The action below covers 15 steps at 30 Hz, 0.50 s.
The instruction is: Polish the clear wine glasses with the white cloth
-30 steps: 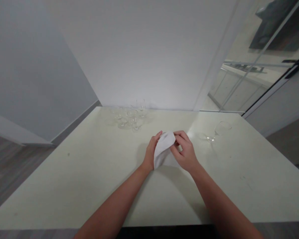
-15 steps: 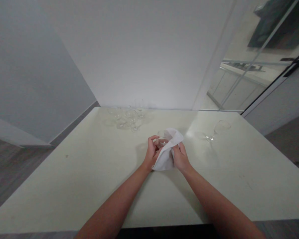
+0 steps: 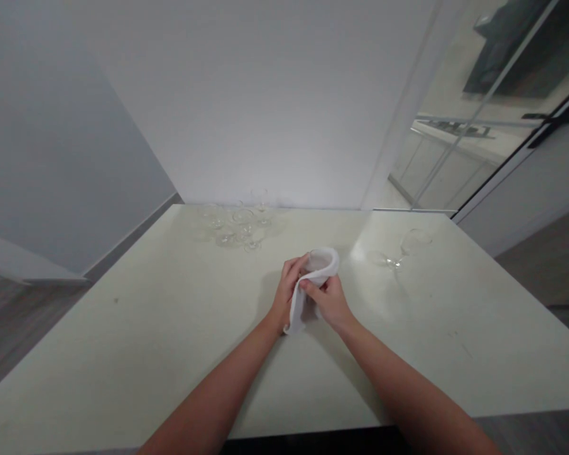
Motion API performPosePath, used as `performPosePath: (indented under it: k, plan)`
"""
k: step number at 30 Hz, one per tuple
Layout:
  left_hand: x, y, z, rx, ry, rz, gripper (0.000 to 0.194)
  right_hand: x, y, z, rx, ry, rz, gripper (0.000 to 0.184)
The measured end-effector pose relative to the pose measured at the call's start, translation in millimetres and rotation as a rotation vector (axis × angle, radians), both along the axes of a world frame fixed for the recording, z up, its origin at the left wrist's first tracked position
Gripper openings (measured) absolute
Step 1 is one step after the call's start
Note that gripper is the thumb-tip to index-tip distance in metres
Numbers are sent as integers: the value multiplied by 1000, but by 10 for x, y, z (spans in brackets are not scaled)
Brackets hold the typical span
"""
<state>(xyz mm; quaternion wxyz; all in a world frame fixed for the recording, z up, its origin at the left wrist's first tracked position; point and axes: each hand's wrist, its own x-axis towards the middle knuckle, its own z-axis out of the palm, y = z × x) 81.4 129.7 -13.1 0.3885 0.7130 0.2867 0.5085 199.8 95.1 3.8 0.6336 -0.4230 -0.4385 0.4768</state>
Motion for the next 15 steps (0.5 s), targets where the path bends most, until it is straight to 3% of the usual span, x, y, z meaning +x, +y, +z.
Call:
performPosePath:
  k: [4,8,15]
  plan:
    - [-9,10,-22,88,145,61,48,22,10,94,18,79,-67,49]
    - [-7,3,-11,92,131,-12,48,88,50,101,-44,149,-207,31]
    - [-11,-11,18,-15,50,-18,44,190,87,52,-67,172,-281,38]
